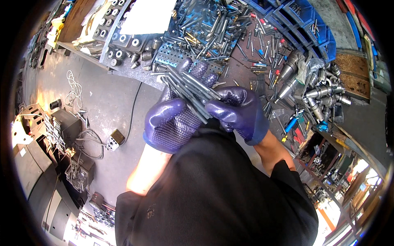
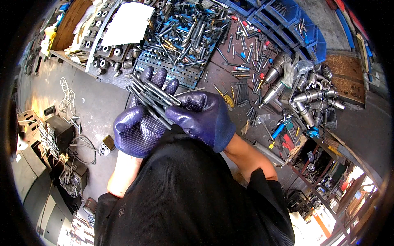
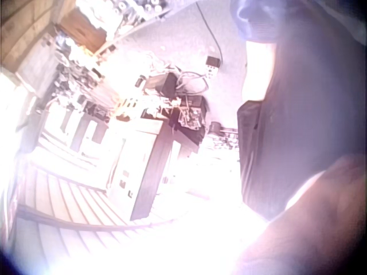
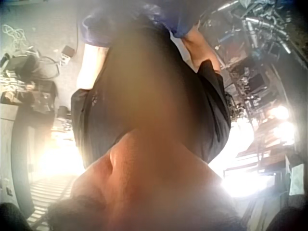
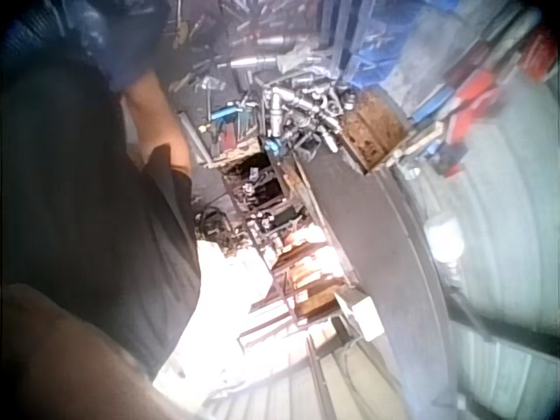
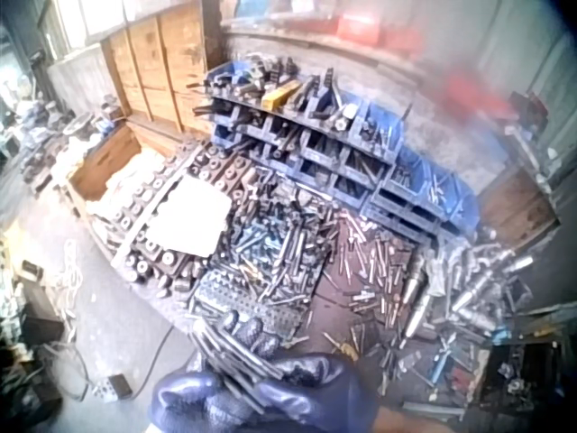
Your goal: The person, wearing blue gloves, picks up a metal rod from a workbench cluttered with tools and parts, holds it in their hands, and then picks up several more metal rods to hold them together.
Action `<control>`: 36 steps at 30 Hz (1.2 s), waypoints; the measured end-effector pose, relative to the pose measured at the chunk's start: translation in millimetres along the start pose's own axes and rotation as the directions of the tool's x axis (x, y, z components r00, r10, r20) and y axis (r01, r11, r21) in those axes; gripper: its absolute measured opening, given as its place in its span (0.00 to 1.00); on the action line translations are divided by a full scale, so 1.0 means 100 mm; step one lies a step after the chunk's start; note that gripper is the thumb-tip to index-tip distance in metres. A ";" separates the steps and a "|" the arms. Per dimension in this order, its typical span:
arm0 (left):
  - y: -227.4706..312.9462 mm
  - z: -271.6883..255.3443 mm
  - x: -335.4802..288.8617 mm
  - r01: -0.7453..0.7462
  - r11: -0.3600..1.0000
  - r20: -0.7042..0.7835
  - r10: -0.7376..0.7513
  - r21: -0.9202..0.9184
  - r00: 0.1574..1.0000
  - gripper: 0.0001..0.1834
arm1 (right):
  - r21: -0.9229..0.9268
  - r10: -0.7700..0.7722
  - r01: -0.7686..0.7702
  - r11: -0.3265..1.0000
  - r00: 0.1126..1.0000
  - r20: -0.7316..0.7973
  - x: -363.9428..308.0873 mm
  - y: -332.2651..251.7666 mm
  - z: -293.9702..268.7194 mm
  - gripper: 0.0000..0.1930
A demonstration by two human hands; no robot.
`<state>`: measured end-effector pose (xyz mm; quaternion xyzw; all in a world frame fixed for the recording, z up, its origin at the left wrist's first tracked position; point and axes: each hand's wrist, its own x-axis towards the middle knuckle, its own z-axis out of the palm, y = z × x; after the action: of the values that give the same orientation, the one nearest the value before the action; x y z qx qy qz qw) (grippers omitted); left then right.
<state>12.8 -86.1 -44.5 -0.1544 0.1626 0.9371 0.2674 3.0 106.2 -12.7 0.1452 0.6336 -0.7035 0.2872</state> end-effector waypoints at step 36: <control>-0.01 0.08 0.12 -0.054 0.987 -0.078 0.043 -0.151 0.996 0.28 | -0.333 -0.393 0.353 0.874 0.918 -0.060 -0.07 0.12 0.00 0.06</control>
<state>1.5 -76.9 -42.1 -0.2053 0.1040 0.9466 0.2256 15.2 107.3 -18.2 0.0164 0.7708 -0.6245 0.1250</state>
